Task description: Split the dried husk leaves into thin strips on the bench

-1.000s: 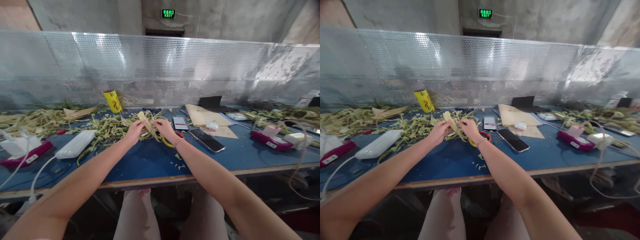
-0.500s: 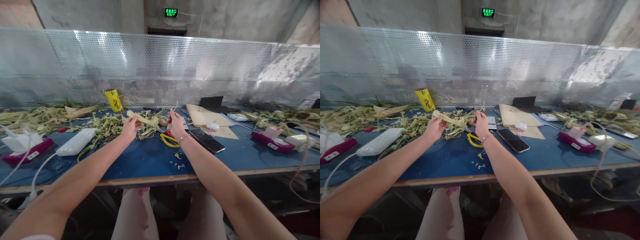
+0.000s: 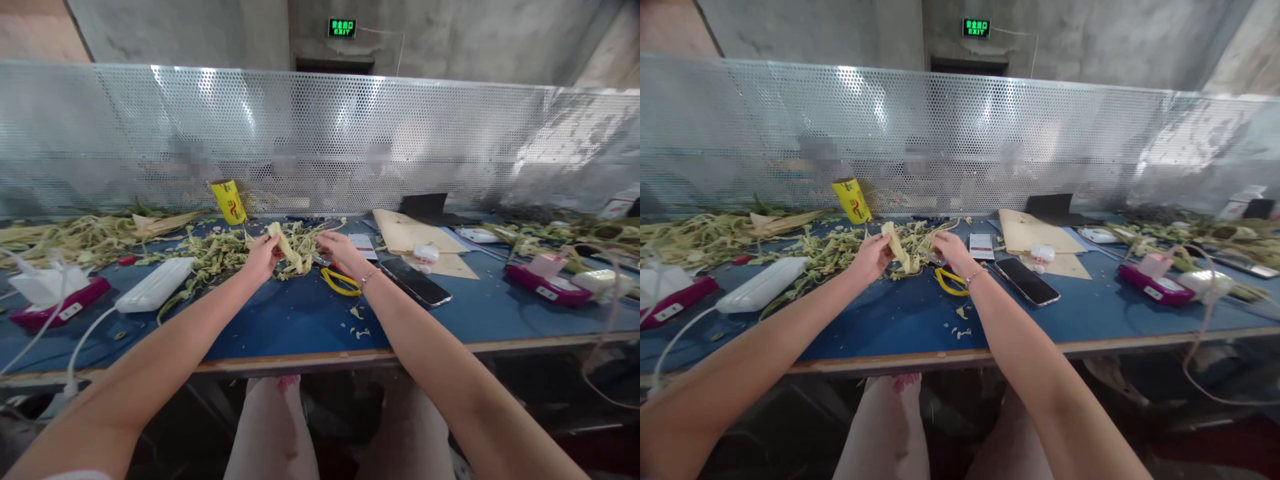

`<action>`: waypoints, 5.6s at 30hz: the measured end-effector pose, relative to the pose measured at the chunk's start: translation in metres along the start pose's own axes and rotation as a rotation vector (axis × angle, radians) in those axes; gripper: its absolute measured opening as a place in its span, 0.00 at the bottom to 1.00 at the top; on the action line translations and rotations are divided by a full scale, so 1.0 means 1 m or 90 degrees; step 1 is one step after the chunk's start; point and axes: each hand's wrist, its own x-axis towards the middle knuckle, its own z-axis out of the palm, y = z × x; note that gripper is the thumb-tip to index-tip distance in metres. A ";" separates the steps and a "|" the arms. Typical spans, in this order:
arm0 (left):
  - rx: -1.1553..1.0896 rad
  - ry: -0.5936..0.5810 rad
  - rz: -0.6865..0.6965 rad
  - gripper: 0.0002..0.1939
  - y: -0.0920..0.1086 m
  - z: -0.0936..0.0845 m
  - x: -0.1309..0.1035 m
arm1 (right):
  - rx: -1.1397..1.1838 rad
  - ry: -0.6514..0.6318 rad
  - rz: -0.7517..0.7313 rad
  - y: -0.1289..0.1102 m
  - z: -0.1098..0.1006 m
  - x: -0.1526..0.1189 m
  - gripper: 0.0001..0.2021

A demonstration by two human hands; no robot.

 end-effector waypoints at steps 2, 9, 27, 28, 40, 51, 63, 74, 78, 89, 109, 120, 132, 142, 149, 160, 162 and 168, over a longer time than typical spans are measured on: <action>0.030 -0.056 -0.011 0.02 -0.003 0.002 -0.003 | -0.054 -0.095 0.023 0.003 0.008 -0.005 0.10; 0.084 -0.166 0.013 0.13 -0.002 0.005 -0.015 | -0.105 -0.182 -0.078 0.007 0.016 -0.009 0.10; 0.185 -0.201 0.066 0.17 -0.005 0.007 -0.018 | -0.312 -0.071 -0.266 0.005 0.021 -0.011 0.06; 0.187 -0.201 0.066 0.17 -0.005 0.007 -0.018 | -0.302 -0.079 -0.254 0.005 0.021 -0.012 0.07; 0.246 -0.214 0.098 0.14 -0.009 0.010 -0.021 | -0.282 -0.132 -0.247 0.003 0.023 -0.017 0.10; 0.358 -0.194 0.244 0.14 -0.007 0.014 -0.026 | -0.386 -0.020 -0.364 -0.004 0.033 -0.029 0.10; 0.313 -0.188 0.165 0.06 -0.003 0.017 -0.032 | -0.415 0.031 -0.291 -0.003 0.026 -0.020 0.06; 0.282 -0.075 0.199 0.09 -0.004 0.012 -0.025 | -0.363 -0.030 -0.294 0.006 0.022 -0.012 0.11; 0.300 -0.095 0.191 0.05 -0.005 0.011 -0.023 | -0.359 -0.043 -0.293 0.009 0.021 -0.009 0.11; 0.256 -0.136 0.150 0.08 -0.011 0.009 -0.020 | -0.531 0.080 -0.307 0.002 0.020 -0.016 0.06; 0.181 -0.159 0.113 0.14 -0.007 0.013 -0.024 | -0.476 0.022 -0.357 0.003 0.017 -0.013 0.05; 0.188 -0.172 0.102 0.15 -0.008 0.012 -0.024 | -0.479 -0.034 -0.461 0.001 0.019 -0.017 0.07; 0.185 -0.162 0.108 0.16 -0.006 0.012 -0.027 | -0.476 -0.061 -0.478 0.001 0.020 -0.018 0.02; 0.342 -0.180 0.147 0.13 -0.003 0.014 -0.031 | -0.737 -0.050 -0.489 0.002 0.022 -0.021 0.06; 0.406 -0.065 0.310 0.10 -0.003 0.008 -0.025 | -0.804 -0.077 -0.500 0.001 0.026 -0.024 0.06; 0.276 -0.088 0.215 0.14 -0.006 -0.002 -0.004 | -0.776 -0.059 -0.462 0.001 0.021 -0.022 0.07; 0.373 -0.112 0.237 0.17 -0.004 0.000 -0.008 | -0.790 -0.064 -0.468 0.003 0.021 -0.021 0.06; 0.669 -0.123 0.387 0.16 0.002 0.008 -0.024 | -0.812 -0.074 -0.488 0.005 0.027 -0.023 0.06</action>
